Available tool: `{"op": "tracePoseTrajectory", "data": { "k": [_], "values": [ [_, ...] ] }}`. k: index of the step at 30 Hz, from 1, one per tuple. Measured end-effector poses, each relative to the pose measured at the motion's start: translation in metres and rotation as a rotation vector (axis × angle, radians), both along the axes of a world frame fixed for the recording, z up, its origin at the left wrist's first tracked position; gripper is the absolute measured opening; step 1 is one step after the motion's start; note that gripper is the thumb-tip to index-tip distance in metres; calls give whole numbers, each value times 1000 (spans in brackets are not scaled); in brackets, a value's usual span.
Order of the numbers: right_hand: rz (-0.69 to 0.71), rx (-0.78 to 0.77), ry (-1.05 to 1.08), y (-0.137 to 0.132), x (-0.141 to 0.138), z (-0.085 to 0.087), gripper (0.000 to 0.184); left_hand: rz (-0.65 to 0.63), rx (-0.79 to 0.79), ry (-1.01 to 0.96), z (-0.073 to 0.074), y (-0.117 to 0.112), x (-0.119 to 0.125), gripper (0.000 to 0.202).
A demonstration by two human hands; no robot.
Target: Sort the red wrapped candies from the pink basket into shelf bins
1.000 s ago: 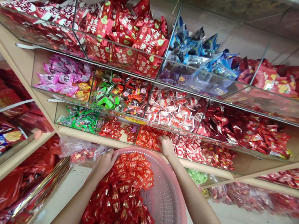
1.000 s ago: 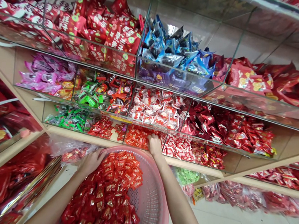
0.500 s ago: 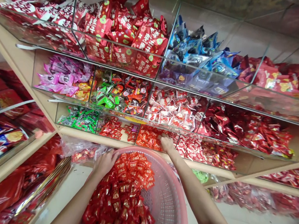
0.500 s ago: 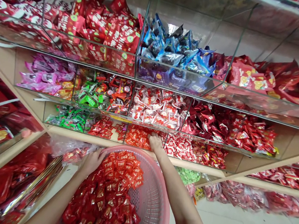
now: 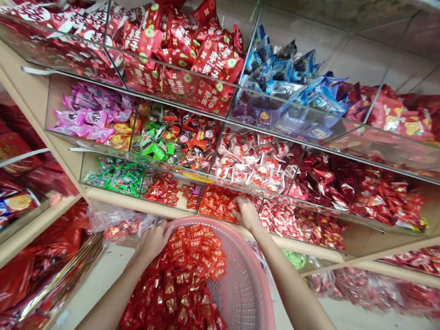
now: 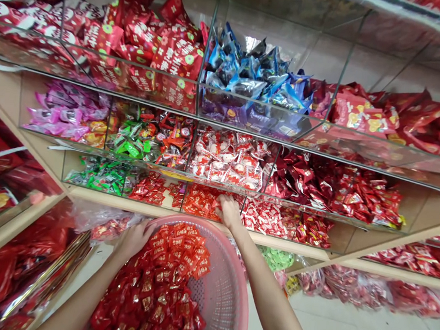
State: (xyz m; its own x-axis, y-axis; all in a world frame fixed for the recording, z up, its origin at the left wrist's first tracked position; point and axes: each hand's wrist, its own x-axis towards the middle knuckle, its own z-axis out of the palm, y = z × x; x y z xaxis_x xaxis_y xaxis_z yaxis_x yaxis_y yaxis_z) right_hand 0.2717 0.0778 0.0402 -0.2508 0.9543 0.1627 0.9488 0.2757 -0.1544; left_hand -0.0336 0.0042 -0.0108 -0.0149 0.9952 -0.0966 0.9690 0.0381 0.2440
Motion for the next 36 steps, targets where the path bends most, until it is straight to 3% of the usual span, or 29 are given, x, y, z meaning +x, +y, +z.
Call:
{"op": "tracePoseTrajectory", "data": {
  "k": [8, 23, 27, 31, 36],
  "values": [
    [175, -26, 147, -60, -28, -3, 18, 11, 11, -11, -2, 0, 0, 51],
    [257, -272, -41, -138, -39, -52, 20, -21, 57, 21, -15, 3, -3, 51],
    [213, -317, -132, -148, -36, -64, 24, -27, 71, 16, -12, 2, -2, 50],
    [135, -254, -204, -146, -23, -74, 33, -22, 69, 12, -11, 2, -2, 49],
    [45, -305, -273, -135, -15, -63, 33, -10, 53, 20, -13, 3, -2, 50]
  ]
}}
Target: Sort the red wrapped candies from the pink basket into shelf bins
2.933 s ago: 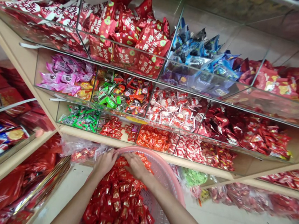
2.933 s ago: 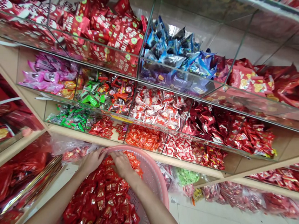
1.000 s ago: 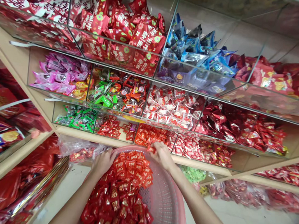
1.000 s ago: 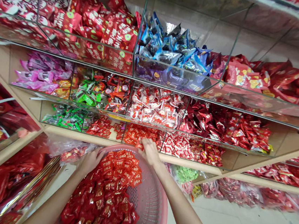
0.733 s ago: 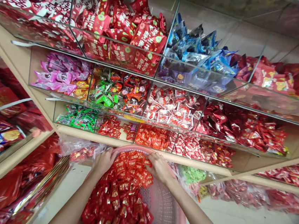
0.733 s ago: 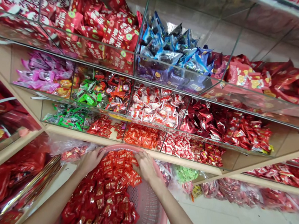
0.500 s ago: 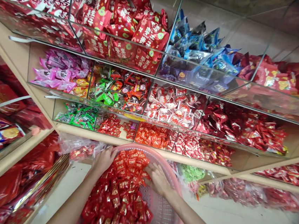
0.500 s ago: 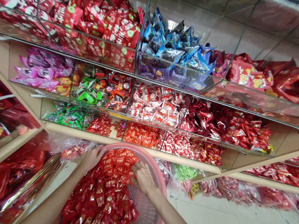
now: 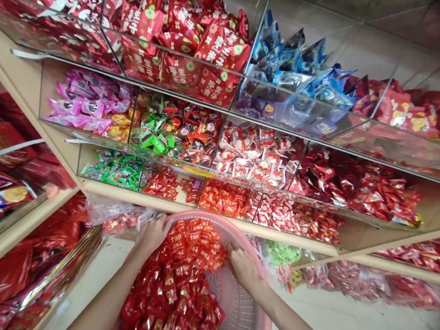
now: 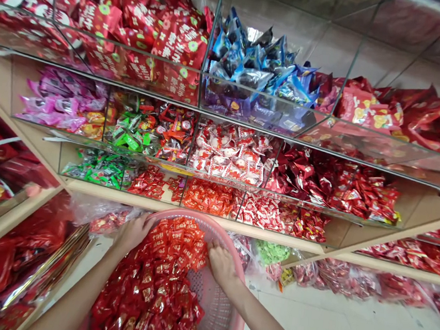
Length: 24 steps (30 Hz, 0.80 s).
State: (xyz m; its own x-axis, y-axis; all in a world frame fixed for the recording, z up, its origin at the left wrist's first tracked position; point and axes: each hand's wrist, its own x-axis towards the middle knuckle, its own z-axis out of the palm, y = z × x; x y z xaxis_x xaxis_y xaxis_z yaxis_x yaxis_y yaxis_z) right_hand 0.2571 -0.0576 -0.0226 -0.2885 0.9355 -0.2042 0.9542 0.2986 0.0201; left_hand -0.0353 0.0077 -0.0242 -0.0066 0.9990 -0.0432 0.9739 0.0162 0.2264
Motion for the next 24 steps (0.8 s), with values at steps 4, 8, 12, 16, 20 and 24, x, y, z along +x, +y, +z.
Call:
{"op": "tracePoseTrajectory", "data": {
  "k": [4, 8, 12, 16, 20, 24],
  "values": [
    [-75, -25, -4, 13, -6, 13, 30, -2, 5, -5, -1, -1, 0, 50],
    [-87, 1, -12, 21, -10, 8, 29, -3, 23, -6, -1, -2, -1, 50],
    [-88, 72, -98, 17, -11, -5, 30, -7, 27, -10, -2, -1, -1, 51],
    [-74, 71, -184, 8, -11, -11, 34, -7, 17, -19, -3, -1, -1, 50],
    [-33, 56, -221, 7, -14, -12, 37, -13, 16, -38, -3, -1, -2, 49],
    [10, 114, -197, 16, -19, -14, 38, -14, 21, -38, -2, -2, -2, 51]
  ]
}}
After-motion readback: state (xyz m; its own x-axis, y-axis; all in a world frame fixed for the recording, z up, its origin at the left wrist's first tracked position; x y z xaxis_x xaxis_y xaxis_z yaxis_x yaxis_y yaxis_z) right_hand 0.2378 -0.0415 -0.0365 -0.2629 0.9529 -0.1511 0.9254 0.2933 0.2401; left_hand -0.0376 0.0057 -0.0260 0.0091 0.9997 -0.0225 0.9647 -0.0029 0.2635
